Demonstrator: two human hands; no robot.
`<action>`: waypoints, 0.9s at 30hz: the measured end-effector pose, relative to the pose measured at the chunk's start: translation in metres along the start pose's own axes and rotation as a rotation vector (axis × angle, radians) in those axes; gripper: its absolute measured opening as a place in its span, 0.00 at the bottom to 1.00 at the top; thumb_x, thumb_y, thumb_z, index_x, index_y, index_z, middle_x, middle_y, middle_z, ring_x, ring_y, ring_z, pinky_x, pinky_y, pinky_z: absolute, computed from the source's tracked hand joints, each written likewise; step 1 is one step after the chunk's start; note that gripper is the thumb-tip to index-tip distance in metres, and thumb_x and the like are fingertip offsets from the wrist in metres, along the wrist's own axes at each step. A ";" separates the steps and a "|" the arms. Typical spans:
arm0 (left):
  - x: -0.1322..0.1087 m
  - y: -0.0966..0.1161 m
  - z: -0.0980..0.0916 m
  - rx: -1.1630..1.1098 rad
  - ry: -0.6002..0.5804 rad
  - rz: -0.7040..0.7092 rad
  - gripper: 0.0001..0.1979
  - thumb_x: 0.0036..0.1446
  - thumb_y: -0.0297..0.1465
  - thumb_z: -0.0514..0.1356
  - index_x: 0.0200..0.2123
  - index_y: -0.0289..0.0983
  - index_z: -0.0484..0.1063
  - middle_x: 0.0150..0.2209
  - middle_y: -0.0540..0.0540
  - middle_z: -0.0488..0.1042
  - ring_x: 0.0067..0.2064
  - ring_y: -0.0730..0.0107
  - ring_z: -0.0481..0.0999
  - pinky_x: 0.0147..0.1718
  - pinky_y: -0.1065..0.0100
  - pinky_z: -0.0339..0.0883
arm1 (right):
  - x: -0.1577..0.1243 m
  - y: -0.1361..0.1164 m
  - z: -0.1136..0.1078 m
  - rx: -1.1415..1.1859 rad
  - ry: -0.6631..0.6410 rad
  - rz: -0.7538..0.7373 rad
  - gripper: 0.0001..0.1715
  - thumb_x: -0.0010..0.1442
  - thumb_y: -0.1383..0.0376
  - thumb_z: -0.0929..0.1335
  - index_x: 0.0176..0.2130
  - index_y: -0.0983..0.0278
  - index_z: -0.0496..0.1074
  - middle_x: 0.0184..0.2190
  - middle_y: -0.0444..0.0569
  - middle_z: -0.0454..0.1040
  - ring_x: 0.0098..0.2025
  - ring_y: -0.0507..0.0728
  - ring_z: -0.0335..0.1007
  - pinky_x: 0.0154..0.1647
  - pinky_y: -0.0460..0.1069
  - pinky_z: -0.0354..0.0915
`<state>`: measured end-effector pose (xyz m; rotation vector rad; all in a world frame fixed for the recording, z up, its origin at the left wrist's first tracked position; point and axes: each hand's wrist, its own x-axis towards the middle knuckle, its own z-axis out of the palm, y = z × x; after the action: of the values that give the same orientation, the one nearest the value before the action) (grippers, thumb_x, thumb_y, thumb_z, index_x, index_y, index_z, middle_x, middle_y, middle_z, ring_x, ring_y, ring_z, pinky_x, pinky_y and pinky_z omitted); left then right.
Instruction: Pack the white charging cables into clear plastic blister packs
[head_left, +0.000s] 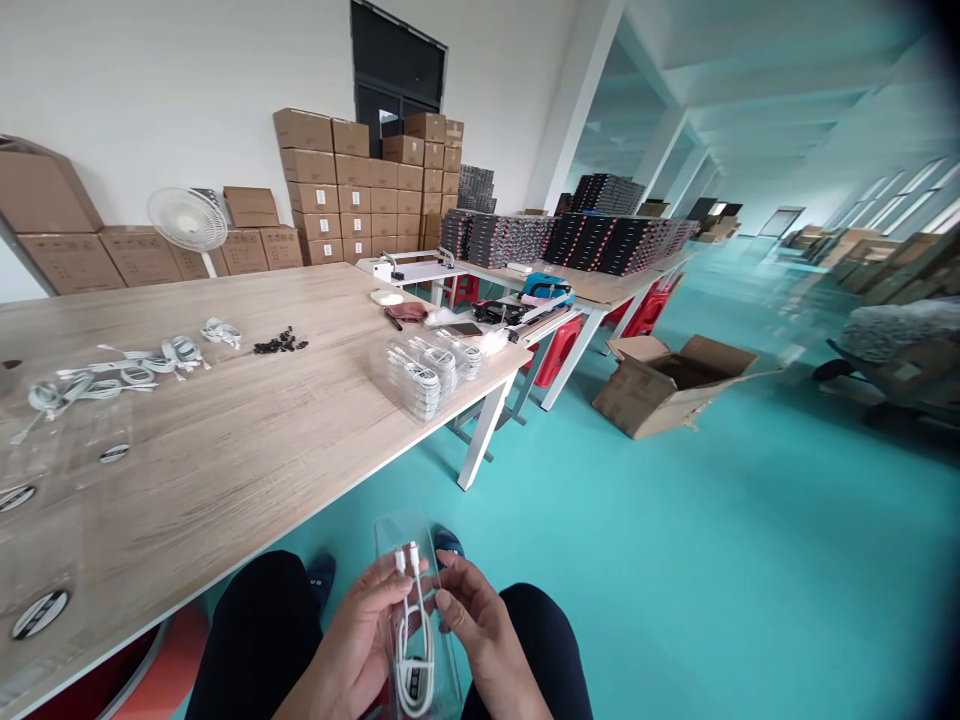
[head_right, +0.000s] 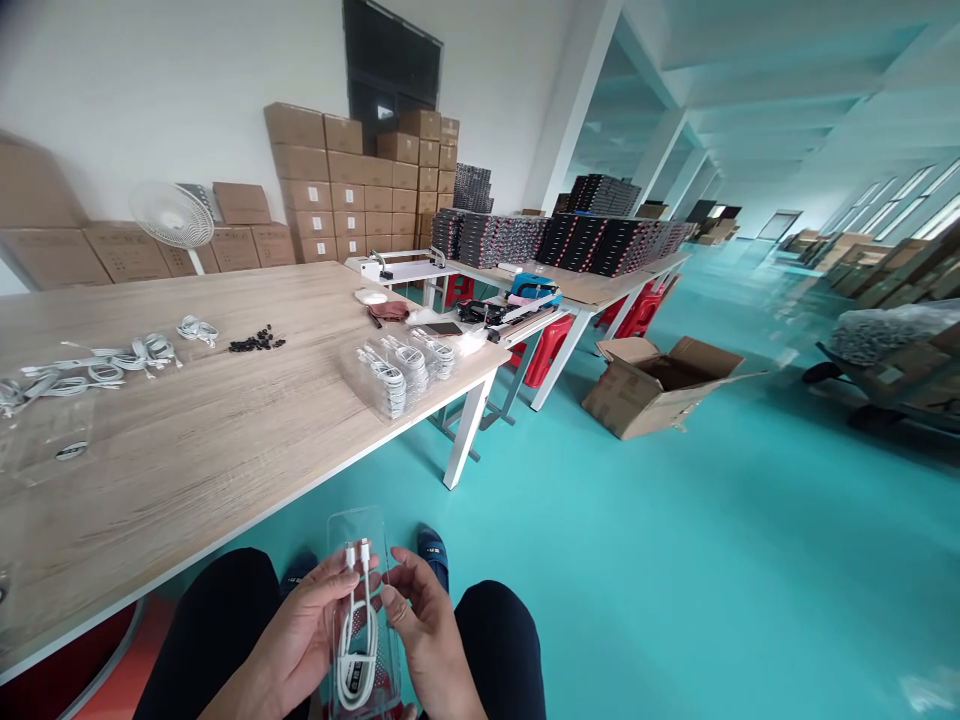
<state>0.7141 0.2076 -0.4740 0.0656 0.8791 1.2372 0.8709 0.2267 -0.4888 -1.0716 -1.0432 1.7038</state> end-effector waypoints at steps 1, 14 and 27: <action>0.000 0.000 0.000 0.003 -0.004 0.000 0.13 0.53 0.22 0.68 0.43 0.34 0.80 0.41 0.39 0.84 0.37 0.63 0.82 0.36 0.65 0.74 | 0.001 0.001 0.000 0.002 0.004 -0.006 0.31 0.52 0.48 0.77 0.52 0.57 0.75 0.37 0.46 0.75 0.41 0.58 0.68 0.48 0.55 0.64; 0.005 -0.019 -0.008 0.168 -0.036 0.050 0.15 0.41 0.35 0.76 0.29 0.35 0.77 0.24 0.48 0.76 0.26 0.70 0.73 0.29 0.69 0.65 | 0.011 0.004 0.013 0.260 0.096 0.116 0.31 0.46 0.57 0.81 0.47 0.62 0.75 0.29 0.41 0.72 0.28 0.49 0.63 0.31 0.47 0.59; 0.014 -0.021 -0.006 0.335 0.096 0.269 0.18 0.39 0.38 0.76 0.21 0.38 0.70 0.21 0.52 0.74 0.25 0.70 0.71 0.29 0.68 0.64 | 0.013 0.013 0.017 0.302 0.183 0.110 0.26 0.43 0.59 0.82 0.41 0.64 0.78 0.24 0.40 0.72 0.24 0.48 0.57 0.28 0.46 0.56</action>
<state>0.7277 0.2096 -0.4961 0.4065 1.1841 1.3374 0.8486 0.2318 -0.4993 -1.0783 -0.5990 1.7458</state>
